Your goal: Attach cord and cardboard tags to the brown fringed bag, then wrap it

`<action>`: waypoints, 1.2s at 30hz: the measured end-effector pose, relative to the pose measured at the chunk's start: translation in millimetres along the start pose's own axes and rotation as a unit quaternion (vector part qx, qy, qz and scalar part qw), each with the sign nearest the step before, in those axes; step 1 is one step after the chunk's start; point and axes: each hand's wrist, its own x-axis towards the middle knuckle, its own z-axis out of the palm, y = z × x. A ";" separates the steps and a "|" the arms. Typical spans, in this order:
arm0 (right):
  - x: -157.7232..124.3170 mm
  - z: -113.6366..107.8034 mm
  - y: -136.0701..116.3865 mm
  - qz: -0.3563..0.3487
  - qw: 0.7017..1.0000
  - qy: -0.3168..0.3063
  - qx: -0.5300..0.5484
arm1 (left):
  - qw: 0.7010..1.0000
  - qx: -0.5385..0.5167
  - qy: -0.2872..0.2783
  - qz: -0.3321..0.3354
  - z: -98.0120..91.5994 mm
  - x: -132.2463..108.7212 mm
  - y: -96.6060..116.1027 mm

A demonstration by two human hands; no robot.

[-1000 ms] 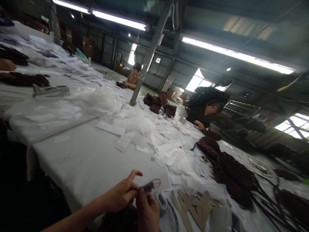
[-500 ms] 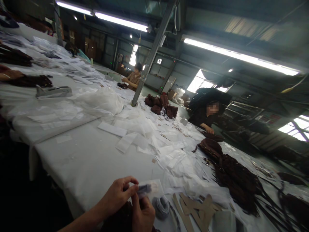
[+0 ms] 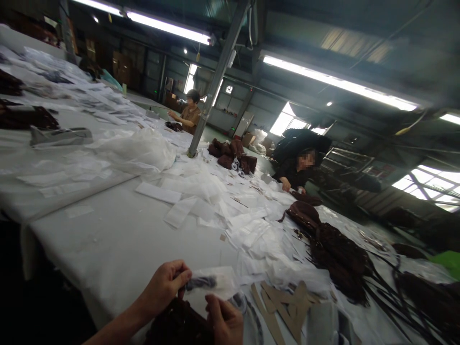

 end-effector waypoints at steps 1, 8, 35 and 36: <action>6.8 -13.1 -7.4 0.003 0.999 0.041 0.004 | 1.000 0.003 0.011 0.001 -1.1 0.4 -1.1; 13.9 -39.0 -29.1 0.164 0.946 0.170 0.220 | 0.997 -0.023 0.066 0.040 8.3 1.3 -2.7; -4.2 36.9 -37.6 0.037 0.997 -0.052 -0.031 | 0.990 0.083 -0.084 0.074 -5.7 -7.3 -3.9; -2.2 34.1 -38.2 0.021 0.999 -0.026 -0.039 | 0.987 0.109 -0.087 0.082 -12.2 -10.6 -11.6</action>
